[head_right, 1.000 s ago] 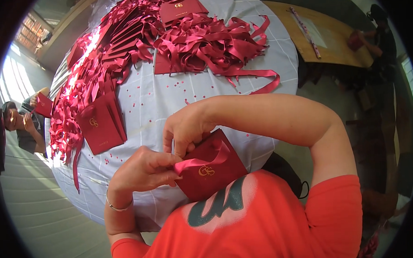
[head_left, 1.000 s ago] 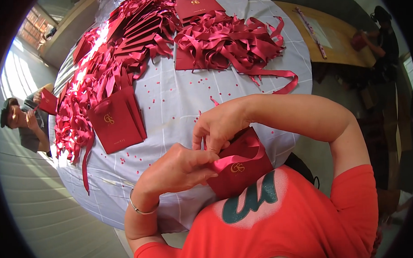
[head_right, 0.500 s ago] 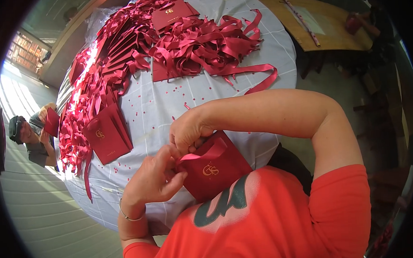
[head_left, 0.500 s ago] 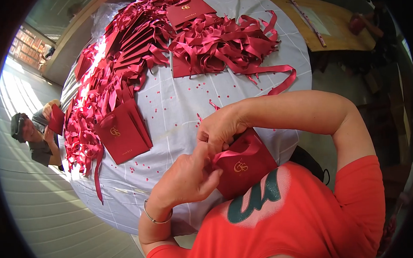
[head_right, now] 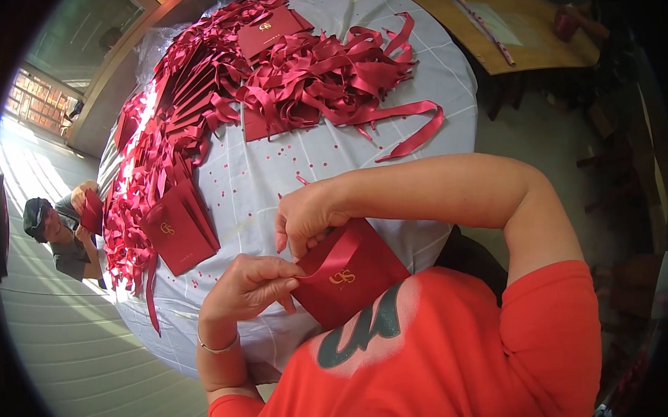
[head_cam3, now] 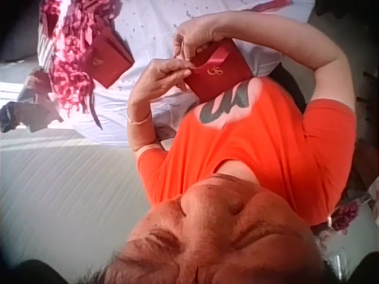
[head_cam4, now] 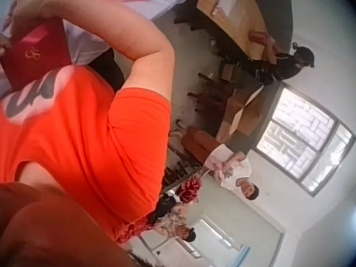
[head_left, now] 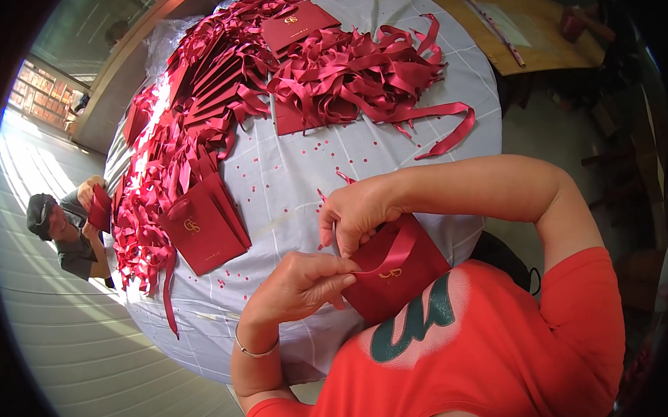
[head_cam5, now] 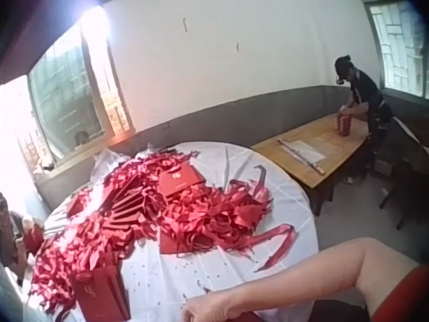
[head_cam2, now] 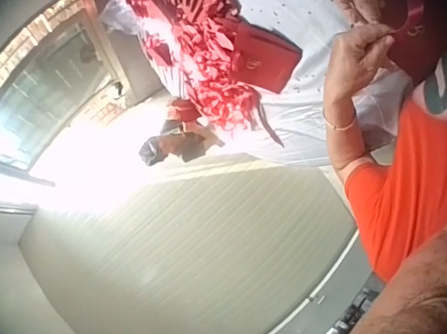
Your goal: The person attaches ribbon handles to paper gift bags by threading ribbons through the bag slots by hand.
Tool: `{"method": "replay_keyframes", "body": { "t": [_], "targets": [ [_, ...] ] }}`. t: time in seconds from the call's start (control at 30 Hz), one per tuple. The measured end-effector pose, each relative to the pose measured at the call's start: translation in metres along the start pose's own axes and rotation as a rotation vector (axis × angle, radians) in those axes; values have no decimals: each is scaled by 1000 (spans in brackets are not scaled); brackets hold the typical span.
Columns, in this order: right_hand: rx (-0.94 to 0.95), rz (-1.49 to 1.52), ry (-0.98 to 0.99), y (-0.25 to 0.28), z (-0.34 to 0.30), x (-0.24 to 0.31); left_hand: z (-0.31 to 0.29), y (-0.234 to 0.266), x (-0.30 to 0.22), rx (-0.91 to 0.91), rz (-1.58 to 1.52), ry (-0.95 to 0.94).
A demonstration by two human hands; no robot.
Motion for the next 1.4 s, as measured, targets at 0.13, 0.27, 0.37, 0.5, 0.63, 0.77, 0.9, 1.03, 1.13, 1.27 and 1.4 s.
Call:
{"method": "replay_keyframes", "body": {
  "t": [0.13,0.27,0.37,0.5,0.63,0.77,0.9,1.03,1.13,1.27,1.4],
  "targets": [
    [-169,-27,50,14,-5,5,1,-4,-2,20,-7,-16],
    [-490,-143,301,41,-9,19,5,-6,-2,5,65,7],
    [-637,-215,360,53,-12,25,7,-6,-2,-31,113,40],
    [-1016,-489,462,81,-14,29,9,-8,-6,-22,168,34],
    [-937,-290,376,100,-7,15,10,-7,-5,-45,143,68],
    [-938,-313,384,102,-16,18,6,-1,2,-86,154,131],
    [-1059,-436,375,96,-70,30,5,8,5,-180,175,167],
    [-958,-527,156,81,-110,10,-4,37,-3,-341,404,107],
    [-768,-680,-16,59,-115,-14,-8,46,13,-294,390,257],
    [-612,-300,33,38,-107,-37,5,31,29,-183,381,294],
    [-568,-15,66,36,-95,-58,9,31,36,-199,317,272]
  ]
}}
Point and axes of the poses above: each hand's wrist, its own z-axis towards the middle knuckle, its own y-axis out of the back of the hand, x = y × z, the point moved 9 cm from there along z, towards the middle knuckle, and after that the axes turned 12 degrees about -z, right-handed, at the moved point
